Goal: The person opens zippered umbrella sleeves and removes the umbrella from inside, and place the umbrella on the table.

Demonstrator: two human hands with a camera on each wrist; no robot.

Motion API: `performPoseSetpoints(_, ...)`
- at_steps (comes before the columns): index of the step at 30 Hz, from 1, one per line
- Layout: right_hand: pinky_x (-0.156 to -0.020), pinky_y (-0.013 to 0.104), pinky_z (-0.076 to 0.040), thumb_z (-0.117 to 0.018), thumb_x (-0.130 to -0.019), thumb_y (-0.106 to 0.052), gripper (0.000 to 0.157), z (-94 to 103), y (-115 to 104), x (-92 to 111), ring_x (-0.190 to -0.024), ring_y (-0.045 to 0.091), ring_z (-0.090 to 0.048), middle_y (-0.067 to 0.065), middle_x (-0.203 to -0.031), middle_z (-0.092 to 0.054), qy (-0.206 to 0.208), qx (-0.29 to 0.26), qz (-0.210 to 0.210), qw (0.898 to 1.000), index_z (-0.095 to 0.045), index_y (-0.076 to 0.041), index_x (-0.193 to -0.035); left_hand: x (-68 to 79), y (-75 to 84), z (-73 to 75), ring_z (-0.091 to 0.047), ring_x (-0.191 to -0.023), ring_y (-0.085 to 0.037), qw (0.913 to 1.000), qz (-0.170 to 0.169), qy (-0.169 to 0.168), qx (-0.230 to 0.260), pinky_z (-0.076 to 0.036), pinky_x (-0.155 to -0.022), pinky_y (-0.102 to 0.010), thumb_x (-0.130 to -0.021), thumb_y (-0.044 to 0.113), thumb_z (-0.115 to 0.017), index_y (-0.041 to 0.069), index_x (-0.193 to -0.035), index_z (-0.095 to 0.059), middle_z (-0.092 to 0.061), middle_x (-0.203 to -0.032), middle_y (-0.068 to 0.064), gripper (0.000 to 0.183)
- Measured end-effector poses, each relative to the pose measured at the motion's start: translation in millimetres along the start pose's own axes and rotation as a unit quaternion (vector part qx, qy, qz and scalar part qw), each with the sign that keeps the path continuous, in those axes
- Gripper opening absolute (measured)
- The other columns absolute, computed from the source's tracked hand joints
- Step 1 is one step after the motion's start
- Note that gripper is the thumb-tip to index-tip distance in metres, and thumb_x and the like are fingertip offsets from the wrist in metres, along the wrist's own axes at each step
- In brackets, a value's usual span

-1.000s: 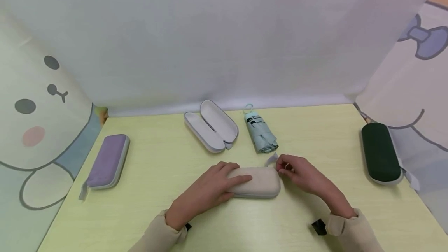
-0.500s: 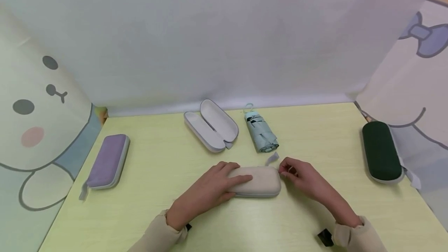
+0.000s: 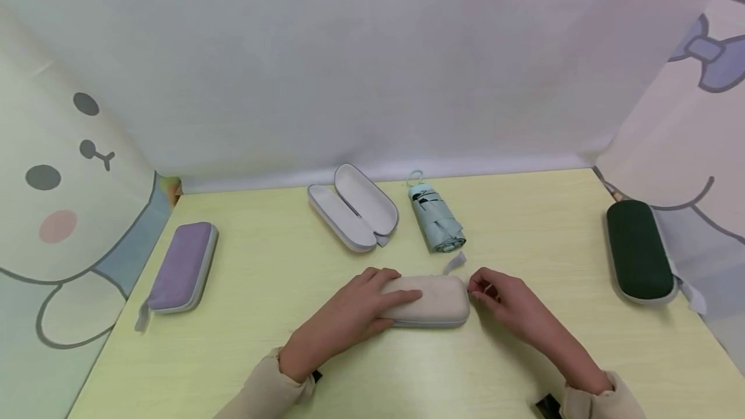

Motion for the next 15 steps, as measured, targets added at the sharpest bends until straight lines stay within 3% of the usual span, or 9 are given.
performPoseSetpoints(15,-0.063,0.020,-0.045,-0.068,-0.086,-0.004,0.016,1.2,-2.9,3.1,-0.071,0.000,-0.053,-0.008,-0.082,-0.061,-0.009,0.025,-0.006,1.000,-0.062,-0.019,-0.089,-1.3,0.6,-1.4,-0.053,-0.120,-0.022,0.9998,0.013,-0.009,0.009,-0.050,-0.097,-0.037,-0.087,0.027,-0.075,0.044,-0.142,-0.047,-0.051,-0.139,-0.002,0.063)
Point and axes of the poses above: each hand's wrist, its own x-axis away from the middle knuckle, its own z-axis out of the back of the hand, y = z × x, the point moved 3 cm from there along -x, towards the middle knuckle
